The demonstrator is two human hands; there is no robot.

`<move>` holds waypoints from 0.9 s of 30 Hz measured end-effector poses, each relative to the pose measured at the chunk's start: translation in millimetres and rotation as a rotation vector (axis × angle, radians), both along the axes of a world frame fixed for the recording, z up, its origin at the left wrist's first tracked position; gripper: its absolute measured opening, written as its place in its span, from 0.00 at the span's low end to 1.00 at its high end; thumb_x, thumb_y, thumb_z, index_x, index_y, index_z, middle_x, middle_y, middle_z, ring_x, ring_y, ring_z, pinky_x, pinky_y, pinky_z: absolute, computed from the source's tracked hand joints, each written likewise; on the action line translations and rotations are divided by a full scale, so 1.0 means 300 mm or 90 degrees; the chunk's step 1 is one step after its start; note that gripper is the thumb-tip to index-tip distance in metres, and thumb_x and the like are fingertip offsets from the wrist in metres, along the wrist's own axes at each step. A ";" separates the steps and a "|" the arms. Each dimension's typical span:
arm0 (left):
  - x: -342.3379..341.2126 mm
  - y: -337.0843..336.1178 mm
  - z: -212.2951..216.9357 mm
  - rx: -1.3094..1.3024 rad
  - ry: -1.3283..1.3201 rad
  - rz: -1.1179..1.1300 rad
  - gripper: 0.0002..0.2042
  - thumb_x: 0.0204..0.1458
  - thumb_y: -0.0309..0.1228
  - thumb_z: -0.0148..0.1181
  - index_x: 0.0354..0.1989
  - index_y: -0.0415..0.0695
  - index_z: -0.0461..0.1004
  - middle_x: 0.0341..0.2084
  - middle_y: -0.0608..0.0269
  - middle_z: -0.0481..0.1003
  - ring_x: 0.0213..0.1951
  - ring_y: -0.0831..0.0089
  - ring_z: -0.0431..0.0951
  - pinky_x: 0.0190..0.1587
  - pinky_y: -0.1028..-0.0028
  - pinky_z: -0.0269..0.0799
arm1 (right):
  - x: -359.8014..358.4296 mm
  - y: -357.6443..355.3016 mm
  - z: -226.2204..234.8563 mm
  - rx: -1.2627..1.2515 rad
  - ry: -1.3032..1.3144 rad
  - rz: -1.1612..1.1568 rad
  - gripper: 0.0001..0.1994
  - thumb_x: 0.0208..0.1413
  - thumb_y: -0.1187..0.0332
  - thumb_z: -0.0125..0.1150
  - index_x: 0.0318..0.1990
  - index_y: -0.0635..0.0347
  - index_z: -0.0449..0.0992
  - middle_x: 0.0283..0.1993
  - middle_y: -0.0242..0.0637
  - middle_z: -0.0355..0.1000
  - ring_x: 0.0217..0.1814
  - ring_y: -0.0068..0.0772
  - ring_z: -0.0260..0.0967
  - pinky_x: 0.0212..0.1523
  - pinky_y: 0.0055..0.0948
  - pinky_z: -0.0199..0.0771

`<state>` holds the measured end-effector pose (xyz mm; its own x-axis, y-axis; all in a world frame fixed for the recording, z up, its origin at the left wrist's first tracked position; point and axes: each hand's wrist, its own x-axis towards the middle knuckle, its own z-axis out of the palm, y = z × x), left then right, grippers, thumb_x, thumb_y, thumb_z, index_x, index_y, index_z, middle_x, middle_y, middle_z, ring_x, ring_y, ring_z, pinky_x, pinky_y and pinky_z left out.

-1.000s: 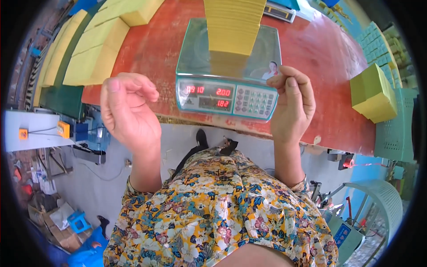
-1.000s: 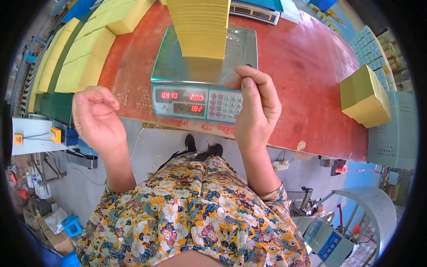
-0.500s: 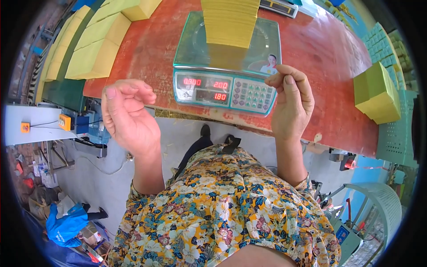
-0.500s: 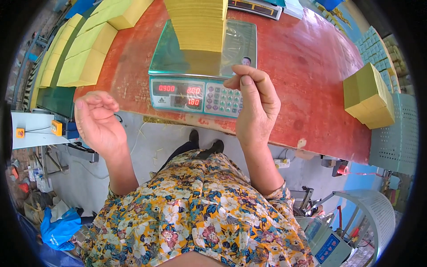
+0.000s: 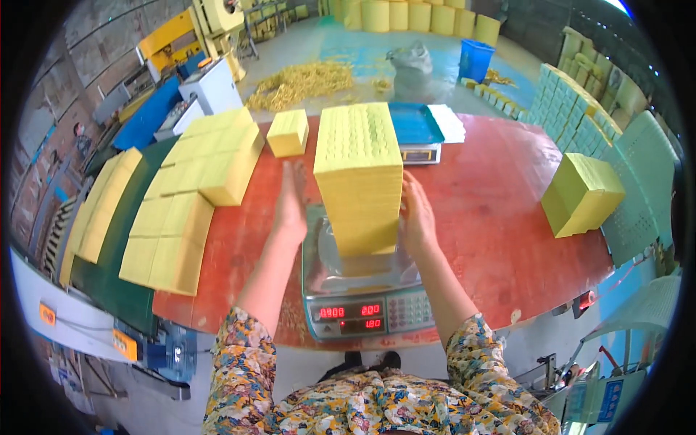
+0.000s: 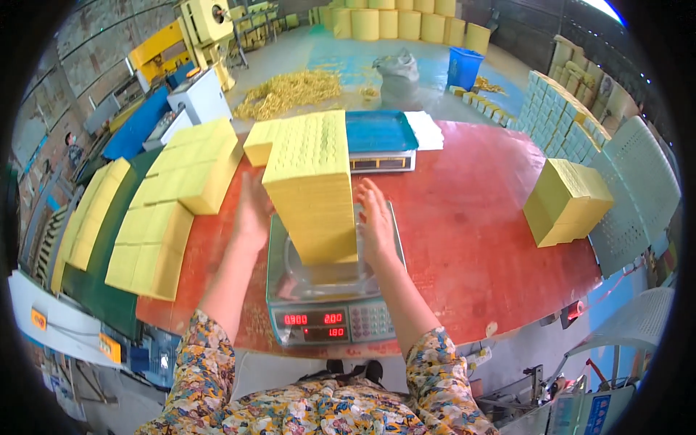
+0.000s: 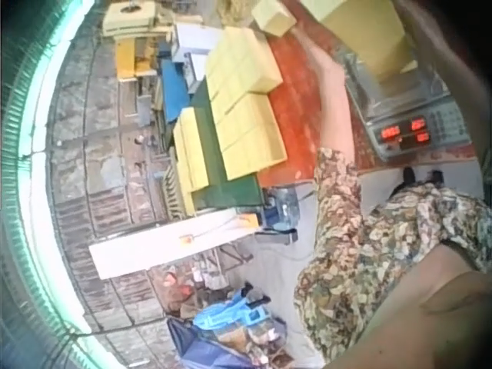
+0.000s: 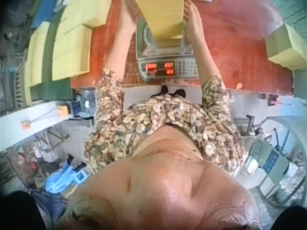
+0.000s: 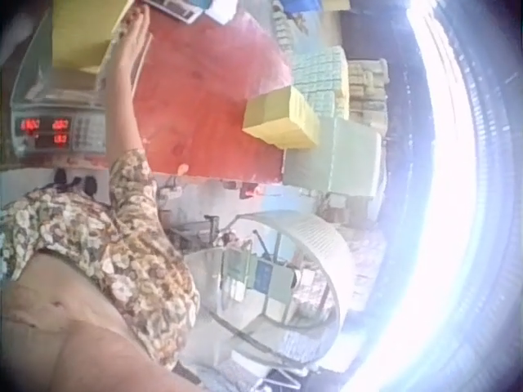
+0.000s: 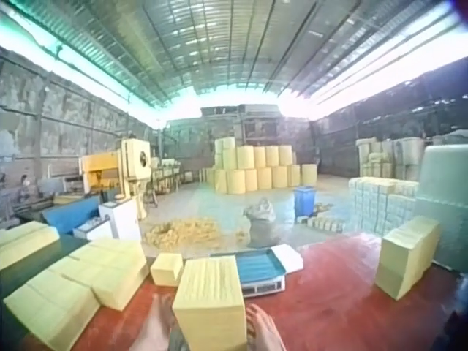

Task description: Weigh stacks of textured yellow material pads and place them on a manufacturing assembly line or scale workstation.

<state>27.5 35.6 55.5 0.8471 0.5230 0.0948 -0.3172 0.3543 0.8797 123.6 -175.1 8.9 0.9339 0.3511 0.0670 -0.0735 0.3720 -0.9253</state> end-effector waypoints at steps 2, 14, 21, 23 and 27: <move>0.070 0.006 -0.058 -0.074 0.013 -0.104 0.29 0.65 0.50 0.43 0.65 0.39 0.60 0.60 0.55 0.66 0.62 0.66 0.65 0.64 0.67 0.61 | -0.035 0.063 0.029 0.037 -0.012 0.030 0.26 0.68 0.53 0.43 0.65 0.61 0.63 0.64 0.37 0.64 0.66 0.29 0.59 0.64 0.31 0.58; -0.087 -0.383 -0.138 -0.235 0.147 -0.162 0.22 0.63 0.38 0.50 0.63 0.44 0.62 0.55 0.59 0.70 0.53 0.68 0.74 0.50 0.66 0.76 | -0.295 -0.228 0.009 -0.033 0.004 -0.103 0.24 0.69 0.58 0.41 0.66 0.64 0.61 0.67 0.42 0.62 0.69 0.31 0.57 0.67 0.29 0.55; -0.123 -0.379 -0.006 -0.127 0.048 -0.259 0.25 0.66 0.47 0.41 0.64 0.43 0.61 0.58 0.58 0.69 0.59 0.66 0.70 0.58 0.63 0.70 | -0.406 -0.345 0.054 0.041 -0.002 -0.122 0.23 0.69 0.60 0.44 0.66 0.65 0.62 0.65 0.39 0.64 0.66 0.28 0.59 0.65 0.28 0.58; -0.122 -0.284 0.135 -0.214 0.026 -0.429 0.27 0.66 0.49 0.41 0.64 0.41 0.61 0.58 0.58 0.69 0.59 0.67 0.69 0.62 0.64 0.64 | -0.399 -0.368 0.031 0.023 -0.006 -0.069 0.23 0.69 0.61 0.45 0.65 0.64 0.62 0.64 0.38 0.65 0.67 0.27 0.59 0.65 0.28 0.58; -0.091 -0.282 0.310 0.076 0.069 -0.479 0.29 0.64 0.51 0.43 0.64 0.40 0.61 0.59 0.59 0.69 0.60 0.68 0.69 0.64 0.65 0.60 | -0.379 -0.420 -0.088 -0.228 -0.103 -0.255 0.22 0.64 0.60 0.53 0.61 0.63 0.67 0.61 0.45 0.68 0.63 0.36 0.66 0.60 0.32 0.65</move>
<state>0.1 -49.0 148.4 0.9783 -0.2070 0.0107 0.0618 0.3407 0.9381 9.9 -301.0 -17.4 0.9868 -0.0014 0.1617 0.1617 0.0019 -0.9868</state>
